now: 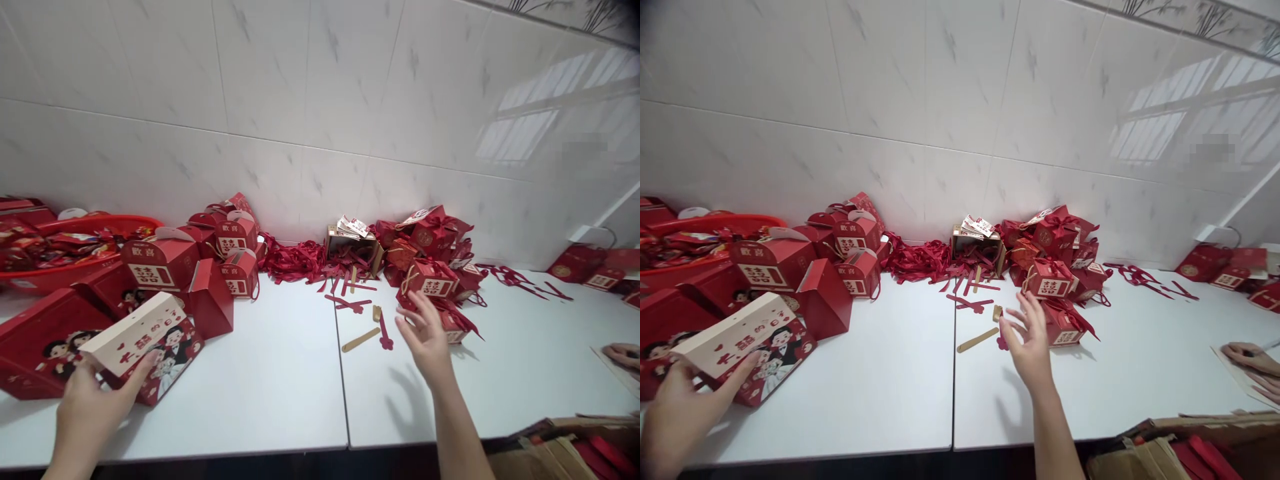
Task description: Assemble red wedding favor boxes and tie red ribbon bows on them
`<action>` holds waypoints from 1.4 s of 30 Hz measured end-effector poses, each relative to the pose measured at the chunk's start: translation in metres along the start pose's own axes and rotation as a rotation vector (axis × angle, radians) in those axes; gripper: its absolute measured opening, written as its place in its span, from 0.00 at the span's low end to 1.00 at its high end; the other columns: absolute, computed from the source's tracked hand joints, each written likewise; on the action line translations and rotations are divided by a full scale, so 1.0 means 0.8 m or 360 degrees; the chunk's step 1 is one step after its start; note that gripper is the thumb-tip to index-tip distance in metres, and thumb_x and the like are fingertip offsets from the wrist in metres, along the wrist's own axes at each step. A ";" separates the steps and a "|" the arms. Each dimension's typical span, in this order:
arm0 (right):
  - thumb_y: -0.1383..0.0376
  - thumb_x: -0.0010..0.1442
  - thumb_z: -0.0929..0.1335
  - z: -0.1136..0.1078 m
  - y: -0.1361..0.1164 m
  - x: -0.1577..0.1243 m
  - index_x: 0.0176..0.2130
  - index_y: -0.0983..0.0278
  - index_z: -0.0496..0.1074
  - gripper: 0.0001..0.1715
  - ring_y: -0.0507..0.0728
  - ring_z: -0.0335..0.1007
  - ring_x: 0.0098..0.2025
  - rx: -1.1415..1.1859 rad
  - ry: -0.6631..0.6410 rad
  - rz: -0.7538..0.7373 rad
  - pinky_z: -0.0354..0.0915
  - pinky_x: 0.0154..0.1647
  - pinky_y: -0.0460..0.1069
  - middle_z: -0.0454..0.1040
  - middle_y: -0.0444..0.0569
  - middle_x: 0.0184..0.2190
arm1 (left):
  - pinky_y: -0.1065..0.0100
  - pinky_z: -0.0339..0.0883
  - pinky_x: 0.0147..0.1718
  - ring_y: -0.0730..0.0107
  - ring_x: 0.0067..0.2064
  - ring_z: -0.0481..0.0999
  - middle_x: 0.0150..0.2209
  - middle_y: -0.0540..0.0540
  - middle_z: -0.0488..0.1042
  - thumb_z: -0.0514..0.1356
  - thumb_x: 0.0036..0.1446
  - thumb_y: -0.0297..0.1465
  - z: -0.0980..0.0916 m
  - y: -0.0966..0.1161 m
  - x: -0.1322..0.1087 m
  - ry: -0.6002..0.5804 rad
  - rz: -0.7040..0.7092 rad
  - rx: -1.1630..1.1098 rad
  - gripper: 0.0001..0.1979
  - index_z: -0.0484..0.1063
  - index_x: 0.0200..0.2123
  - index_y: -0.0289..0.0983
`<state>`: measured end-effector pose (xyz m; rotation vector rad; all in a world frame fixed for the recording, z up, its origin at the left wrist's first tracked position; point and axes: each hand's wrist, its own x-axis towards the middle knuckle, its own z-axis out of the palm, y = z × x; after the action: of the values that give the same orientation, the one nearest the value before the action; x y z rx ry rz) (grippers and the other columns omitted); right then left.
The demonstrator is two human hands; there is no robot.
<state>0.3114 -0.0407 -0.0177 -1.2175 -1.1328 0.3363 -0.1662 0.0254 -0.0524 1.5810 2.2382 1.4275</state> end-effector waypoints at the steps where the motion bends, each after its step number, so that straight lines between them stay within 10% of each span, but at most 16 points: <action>1: 0.58 0.57 0.70 0.004 0.006 -0.011 0.55 0.55 0.66 0.27 0.60 0.72 0.49 -0.0014 -0.0050 0.0031 0.73 0.46 0.56 0.50 0.55 0.64 | 0.52 0.68 0.28 0.35 0.39 0.75 0.31 0.42 0.75 0.61 0.42 0.48 0.002 0.002 -0.001 -0.0024 -0.0071 0.0048 0.21 0.65 0.34 0.40; 5: 0.58 0.59 0.68 0.022 0.015 -0.043 0.53 0.55 0.68 0.22 0.61 0.71 0.51 -0.0053 -0.0244 0.0108 0.71 0.48 0.57 0.55 0.54 0.63 | 0.42 0.68 0.41 0.33 0.46 0.74 0.38 0.39 0.77 0.62 0.41 0.46 0.011 0.021 -0.022 -0.0085 -0.0241 -0.0241 0.22 0.68 0.37 0.38; 19: 0.63 0.56 0.71 0.122 -0.034 -0.098 0.61 0.53 0.59 0.35 0.60 0.67 0.55 0.0347 -0.0891 0.0140 0.65 0.55 0.56 0.69 0.50 0.54 | 0.62 0.74 0.42 0.55 0.43 0.79 0.41 0.42 0.80 0.62 0.52 0.38 0.042 0.137 -0.170 -0.1291 0.0042 -0.1051 0.17 0.72 0.44 0.36; 26: 0.65 0.54 0.72 0.112 -0.024 -0.107 0.31 0.61 0.73 0.03 0.60 0.71 0.46 0.0334 -0.0762 0.0138 0.67 0.46 0.53 0.73 0.50 0.40 | 0.61 0.70 0.48 0.59 0.50 0.75 0.50 0.40 0.74 0.63 0.54 0.33 0.054 0.128 -0.188 -0.1167 0.0127 -0.1246 0.28 0.60 0.57 0.42; 29: 0.64 0.54 0.72 0.115 -0.033 -0.109 0.26 0.61 0.71 0.07 0.59 0.72 0.42 0.0320 -0.0801 0.0174 0.66 0.45 0.53 0.74 0.49 0.37 | 0.60 0.66 0.53 0.58 0.54 0.72 0.55 0.40 0.70 0.62 0.55 0.33 0.057 0.134 -0.184 -0.1021 0.0215 -0.1388 0.32 0.55 0.61 0.45; 32: 0.55 0.55 0.71 0.116 -0.037 -0.105 0.27 0.61 0.73 0.13 0.58 0.72 0.38 0.0339 -0.0873 0.0152 0.67 0.42 0.52 0.75 0.49 0.34 | 0.62 0.70 0.47 0.59 0.47 0.76 0.45 0.41 0.77 0.61 0.56 0.33 0.061 0.140 -0.177 -0.1141 0.0289 -0.1335 0.13 0.73 0.46 0.40; 37: 0.33 0.55 0.52 0.082 0.014 -0.051 0.39 0.60 0.77 0.44 0.61 0.72 0.47 0.0007 -0.0893 0.0098 0.67 0.48 0.56 0.76 0.54 0.43 | 0.67 0.74 0.36 0.62 0.36 0.78 0.31 0.44 0.79 0.61 0.56 0.33 0.067 0.142 -0.174 -0.1084 0.0183 -0.1299 0.07 0.75 0.29 0.37; 42: 0.48 0.64 0.60 0.029 0.109 0.054 0.43 0.68 0.74 0.28 0.62 0.73 0.43 -0.0777 -0.0378 0.0521 0.67 0.48 0.58 0.76 0.58 0.41 | 0.67 0.74 0.34 0.62 0.35 0.79 0.30 0.44 0.79 0.62 0.54 0.34 0.066 0.147 -0.175 -0.1092 0.0143 -0.1355 0.07 0.75 0.28 0.37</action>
<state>0.3417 0.0369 -0.0734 -1.8409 -1.2610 0.4780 0.0116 -0.0416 -0.0619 1.5052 0.9926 1.2921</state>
